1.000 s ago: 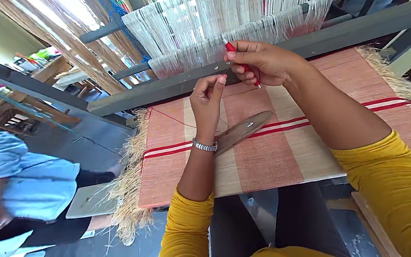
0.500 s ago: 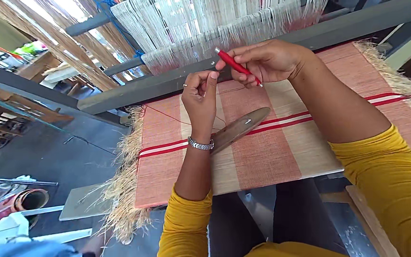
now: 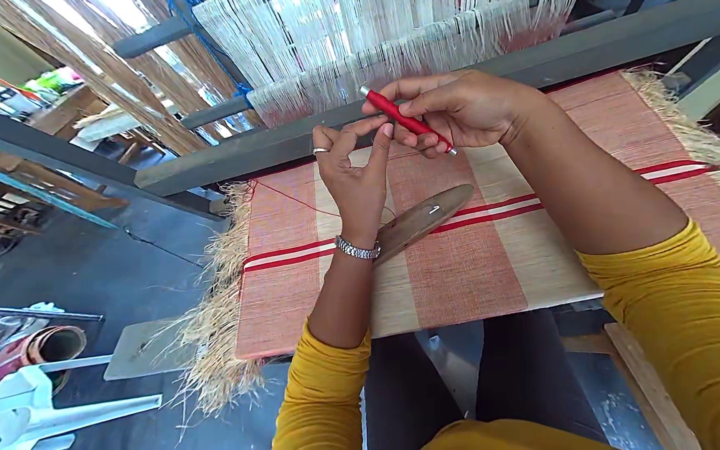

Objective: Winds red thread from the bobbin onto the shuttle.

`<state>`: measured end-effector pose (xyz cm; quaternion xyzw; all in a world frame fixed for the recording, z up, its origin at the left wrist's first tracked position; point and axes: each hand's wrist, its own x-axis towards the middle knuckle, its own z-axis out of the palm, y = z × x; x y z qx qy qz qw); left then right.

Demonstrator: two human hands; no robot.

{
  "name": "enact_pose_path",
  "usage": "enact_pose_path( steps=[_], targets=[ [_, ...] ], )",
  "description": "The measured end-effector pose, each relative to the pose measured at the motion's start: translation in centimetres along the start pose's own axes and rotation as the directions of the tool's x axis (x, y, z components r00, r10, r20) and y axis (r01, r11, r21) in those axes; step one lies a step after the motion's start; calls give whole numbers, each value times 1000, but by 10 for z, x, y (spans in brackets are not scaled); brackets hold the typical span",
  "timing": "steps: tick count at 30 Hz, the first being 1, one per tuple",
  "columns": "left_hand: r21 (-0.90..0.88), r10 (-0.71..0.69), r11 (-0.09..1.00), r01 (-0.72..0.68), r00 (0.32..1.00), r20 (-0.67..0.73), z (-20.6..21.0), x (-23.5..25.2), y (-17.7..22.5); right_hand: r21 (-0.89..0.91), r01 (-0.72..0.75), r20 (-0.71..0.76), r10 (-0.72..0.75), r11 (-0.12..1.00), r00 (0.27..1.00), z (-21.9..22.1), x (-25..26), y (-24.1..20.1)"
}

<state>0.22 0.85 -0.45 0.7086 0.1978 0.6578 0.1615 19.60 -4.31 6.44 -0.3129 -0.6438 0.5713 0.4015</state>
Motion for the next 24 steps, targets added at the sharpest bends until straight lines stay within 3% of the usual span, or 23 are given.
enact_pose_path(
  steps=[5, 9, 14, 17, 19, 24],
  targets=[
    [-13, 29, 999, -29, 999, -34, 1, 0, -1, 17, -10, -20, 10, 1000, 1000, 6, -1, -3],
    [-90, -48, 995, 45, 998, -28, 3, -1, -4, -30, -38, -43, 37, 999, 998, 4, 0, -2],
    [-323, -254, 904, 279, 960, 117, -2, 1, -1, -162, -114, -138, 92, 980, 986, 4, -2, -4],
    [-348, -402, 802, 486, 869, 287, -6, 3, 2, -254, -153, -194, 105, 955, 975, -3, -1, -2],
    [-341, -429, 768, 542, 831, 355, -8, 5, 2, -355, -179, -246, 93, 918, 965, -7, -3, -2],
    [-355, -369, 809, 468, 875, 314, -10, 7, -9, -600, -216, -212, 107, 770, 971, -12, -9, -9]
  ],
)
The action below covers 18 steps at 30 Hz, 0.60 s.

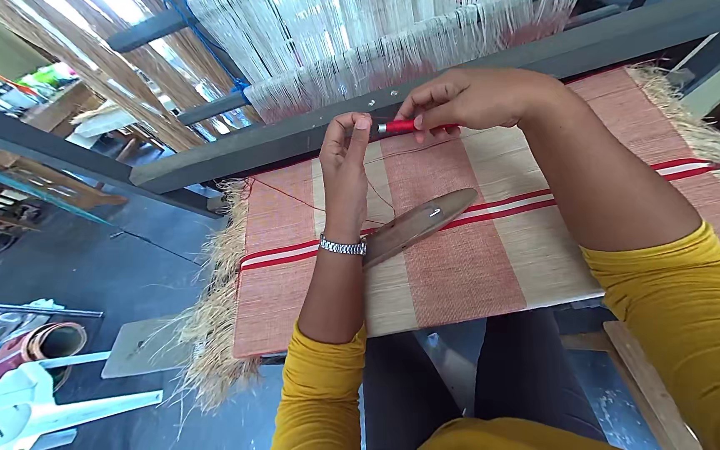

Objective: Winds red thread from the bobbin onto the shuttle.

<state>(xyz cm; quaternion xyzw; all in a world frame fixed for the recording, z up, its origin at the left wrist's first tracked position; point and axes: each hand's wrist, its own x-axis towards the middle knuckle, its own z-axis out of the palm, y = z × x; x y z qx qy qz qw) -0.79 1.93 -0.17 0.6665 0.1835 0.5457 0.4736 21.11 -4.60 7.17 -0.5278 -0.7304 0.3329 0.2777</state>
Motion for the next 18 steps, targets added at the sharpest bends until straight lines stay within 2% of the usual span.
enact_pose_path(
  steps=[3, 6, 10, 14, 18],
  targets=[
    [75, 16, 997, -13, 999, -32, 0, 0, -3, 12, 70, 16, -71, 997, 997, -1, -2, 0],
    [184, 5, 983, 7, 998, -67, 0, -1, -2, 179, 148, -37, -143, 973, 989, -1, -3, 1],
    [235, 75, 970, -61, 996, -50, 3, -2, -5, 398, 192, -141, -147, 897, 979, 3, 7, 7],
    [282, 124, 953, -108, 992, -39, 2, -2, -7, 630, 141, -116, -86, 764, 989, 7, 15, 15],
    [314, 163, 938, -148, 986, -22, 6, -4, -3, 771, 81, -52, -64, 631, 997, 4, 17, 23]
  ],
)
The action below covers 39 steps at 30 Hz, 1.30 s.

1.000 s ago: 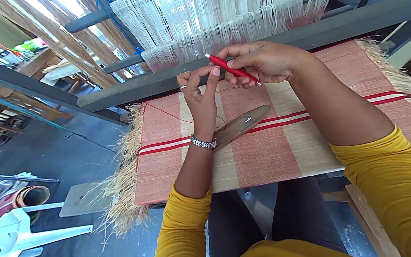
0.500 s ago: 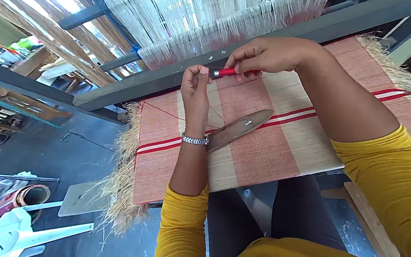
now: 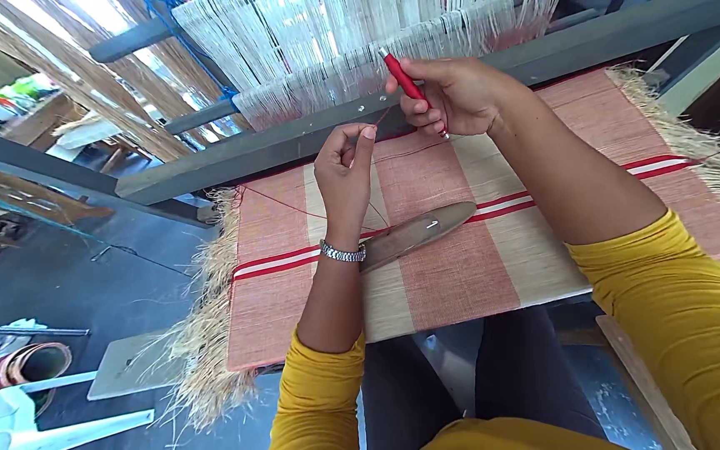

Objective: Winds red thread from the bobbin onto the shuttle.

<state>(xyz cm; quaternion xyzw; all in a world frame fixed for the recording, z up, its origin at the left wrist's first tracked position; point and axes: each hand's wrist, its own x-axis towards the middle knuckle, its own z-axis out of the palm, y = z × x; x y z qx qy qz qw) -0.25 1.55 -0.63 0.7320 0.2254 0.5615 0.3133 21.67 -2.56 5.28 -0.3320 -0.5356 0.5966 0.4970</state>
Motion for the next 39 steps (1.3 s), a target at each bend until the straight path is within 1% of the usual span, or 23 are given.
enact_pose_path(
  steps=[3, 9, 13, 15, 18, 21, 23, 25, 27, 28, 29, 30, 32, 33, 34, 35, 36, 37, 38, 39],
  targets=[
    [9, 12, 1000, -12, 1000, 15, 0, -1, 0, 60, -9, 66, 5, 998, 998, -4, -2, -3],
    [28, 28, 999, -28, 1000, 15, 0, -1, -1, 51, 16, 136, -23, 999, 990, -11, -6, -10],
    [52, 8, 999, -10, 999, 34, -2, -7, 5, -19, 34, 97, -32, 999, 995, -13, -9, -11],
    [17, 32, 999, -33, 999, 6, -1, -3, 1, -73, 45, 61, -41, 996, 997, -13, -10, -13],
    [5, 52, 999, -52, 999, -1, 1, -2, 1, -139, 42, -1, -43, 989, 999, -12, -9, -14],
    [1, 68, 998, -68, 998, 5, 2, -4, 3, -182, 37, -10, -40, 983, 999, -15, -8, -14],
    [44, 50, 998, -51, 999, 19, 1, -5, 4, -195, 30, -25, -36, 980, 999, -13, -8, -14],
    [168, -8, 986, 0, 999, 46, -2, -9, 4, -197, 24, -30, -31, 980, 999, -9, -9, -15],
    [275, -17, 961, 10, 1000, 22, -1, -5, -4, -230, 16, -27, -22, 973, 999, -3, -11, -18],
    [296, -6, 955, -1, 1000, 23, 0, -5, -5, -261, 13, -27, -21, 965, 999, 2, -13, -20],
    [279, 11, 960, -21, 999, 37, 0, -4, -4, -298, 11, -22, -18, 954, 1000, 7, -14, -21],
    [203, 39, 978, -47, 998, 43, 2, -4, -2, -340, 11, -17, -18, 940, 1000, 14, -16, -21],
    [-66, 54, 996, -51, 998, 44, 8, -6, 4, -428, 5, -12, -12, 904, 1000, 24, -18, -20],
    [-234, 25, 972, -10, 998, 63, 11, -7, 7, -479, -2, -19, -8, 878, 1000, 29, -18, -20],
    [-381, -29, 923, 62, 995, 93, 14, -9, 10, -528, -8, -31, -10, 849, 999, 33, -19, -20],
    [-479, -92, 867, 140, 988, 122, 16, -10, 12, -579, -18, -43, -9, 815, 999, 36, -19, -20],
    [-527, -146, 826, 201, 979, 145, 17, -11, 13, -615, -21, -48, -11, 788, 999, 38, -19, -19],
    [-534, -184, 810, 241, 970, 158, 17, -12, 14, -633, -22, -50, -12, 774, 999, 39, -20, -20],
    [-519, -197, 817, 253, 967, 162, 17, -11, 14, -639, -33, -55, -3, 768, 998, 39, -20, -20],
    [-487, -180, 842, 234, 971, 155, 17, -11, 13, -632, -50, -64, 12, 773, 998, 39, -21, -21]
  ],
)
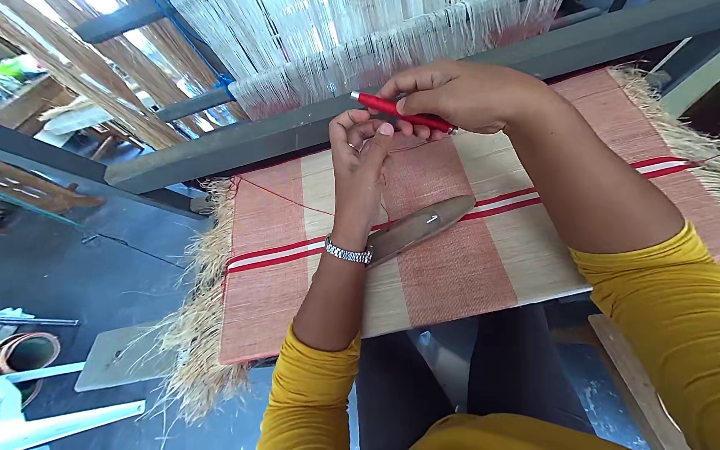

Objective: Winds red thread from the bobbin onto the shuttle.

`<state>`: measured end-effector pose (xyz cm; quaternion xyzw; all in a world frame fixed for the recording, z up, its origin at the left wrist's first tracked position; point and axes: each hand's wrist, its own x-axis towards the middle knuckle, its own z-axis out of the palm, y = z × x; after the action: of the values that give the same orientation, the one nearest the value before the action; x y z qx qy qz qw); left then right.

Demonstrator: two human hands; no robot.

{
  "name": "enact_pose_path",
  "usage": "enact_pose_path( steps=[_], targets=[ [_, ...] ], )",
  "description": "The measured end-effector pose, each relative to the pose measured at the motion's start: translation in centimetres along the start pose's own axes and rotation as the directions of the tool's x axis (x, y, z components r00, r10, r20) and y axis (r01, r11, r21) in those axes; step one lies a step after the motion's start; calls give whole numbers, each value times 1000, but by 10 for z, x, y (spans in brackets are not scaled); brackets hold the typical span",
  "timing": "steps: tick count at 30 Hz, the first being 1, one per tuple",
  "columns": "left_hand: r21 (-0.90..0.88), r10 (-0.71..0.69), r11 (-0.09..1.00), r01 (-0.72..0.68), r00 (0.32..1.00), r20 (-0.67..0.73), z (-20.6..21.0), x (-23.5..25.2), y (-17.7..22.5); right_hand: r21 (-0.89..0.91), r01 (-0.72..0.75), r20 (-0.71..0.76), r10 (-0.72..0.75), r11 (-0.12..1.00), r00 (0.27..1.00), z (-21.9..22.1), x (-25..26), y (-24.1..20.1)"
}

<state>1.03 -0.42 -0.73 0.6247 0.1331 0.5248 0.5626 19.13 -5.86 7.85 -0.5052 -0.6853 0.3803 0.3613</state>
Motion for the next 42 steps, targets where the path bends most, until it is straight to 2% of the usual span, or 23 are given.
enact_pose_path(
  steps=[4, 7, 15, 20, 25, 31, 36, 42],
  targets=[
    [280, 176, 946, -163, 984, -24, -6, 3, -1, 157, -63, 10, 62, 986, 998, -2, 4, 4],
    [381, 281, 892, -243, 959, -45, -8, 5, -3, 249, -75, 25, 71, 966, 997, 0, 7, 7],
    [462, 403, 819, -341, 914, -39, -8, 5, -4, 327, -52, 3, 54, 944, 999, 9, 8, 4],
    [464, 398, 820, -337, 917, -37, -8, 4, -5, 327, -58, 8, 59, 943, 998, 9, 8, 4],
    [481, 387, 815, -325, 921, -34, -11, 7, -4, 253, -29, -15, 34, 967, 999, 6, 10, 8],
    [367, 355, 876, -314, 933, -49, -14, 7, -2, 85, -34, -23, 36, 996, 999, 5, 8, 8],
    [225, 320, 926, -304, 947, -35, -12, 7, 0, 62, -47, -17, 48, 997, 999, 4, 8, 7],
    [5, 176, 984, -176, 984, -24, -9, 6, 3, -2, -43, -27, 43, 999, 999, 4, 7, 9]
  ],
)
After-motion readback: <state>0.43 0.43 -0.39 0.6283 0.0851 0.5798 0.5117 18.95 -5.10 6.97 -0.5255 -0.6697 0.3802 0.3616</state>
